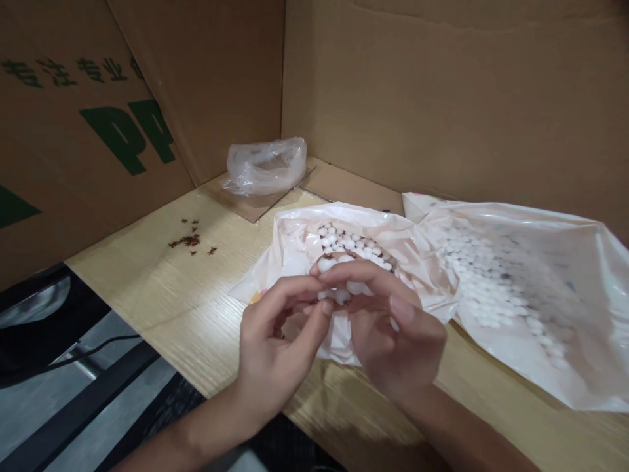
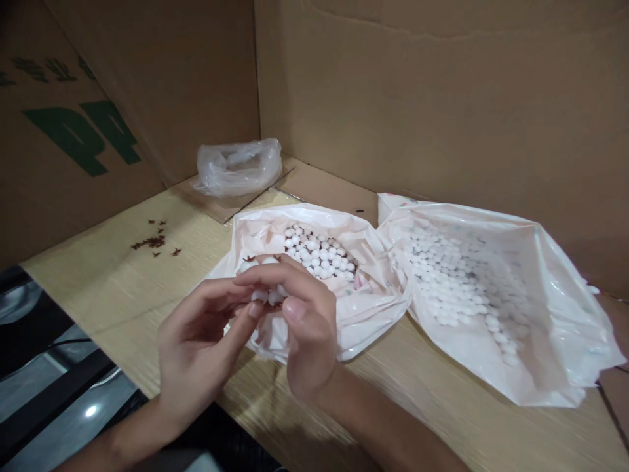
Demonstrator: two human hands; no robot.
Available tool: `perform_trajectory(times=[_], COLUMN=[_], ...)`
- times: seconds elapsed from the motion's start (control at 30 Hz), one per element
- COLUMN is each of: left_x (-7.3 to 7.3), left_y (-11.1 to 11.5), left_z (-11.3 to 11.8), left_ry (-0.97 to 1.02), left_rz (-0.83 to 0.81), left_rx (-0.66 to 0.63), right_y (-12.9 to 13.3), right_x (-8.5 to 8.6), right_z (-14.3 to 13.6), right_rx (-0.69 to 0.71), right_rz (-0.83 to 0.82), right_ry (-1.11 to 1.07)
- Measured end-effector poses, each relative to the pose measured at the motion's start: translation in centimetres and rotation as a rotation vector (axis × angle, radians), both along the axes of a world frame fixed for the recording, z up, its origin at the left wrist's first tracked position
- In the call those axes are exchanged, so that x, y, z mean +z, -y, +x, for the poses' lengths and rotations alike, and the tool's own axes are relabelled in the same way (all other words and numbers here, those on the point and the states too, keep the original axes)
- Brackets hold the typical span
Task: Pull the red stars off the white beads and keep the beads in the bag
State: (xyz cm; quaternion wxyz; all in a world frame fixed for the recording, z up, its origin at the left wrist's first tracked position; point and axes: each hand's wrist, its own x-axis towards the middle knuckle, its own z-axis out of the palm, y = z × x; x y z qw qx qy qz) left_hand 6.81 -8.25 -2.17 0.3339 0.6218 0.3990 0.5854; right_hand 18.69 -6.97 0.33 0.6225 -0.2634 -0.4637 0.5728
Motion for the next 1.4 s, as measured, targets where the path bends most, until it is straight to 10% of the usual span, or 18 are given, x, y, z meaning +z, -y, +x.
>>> perform_trajectory(times=[0.83,1.4], left_x=[1.3,1.2], left_y=[-0.6,-1.9], left_z=[0.6,0.2], left_ry=[0.227,0.071], left_rz=[-0.283,-0.187], left_rx=[-0.020,0.002], right_y=[-0.1,-3.1], right_x=[-0.5,0.3], right_z=[-0.1,2.0], right_rx=[0.061,-0.188], right_rz=[0.066,-0.378], right_ry=[-0.027,-0.116])
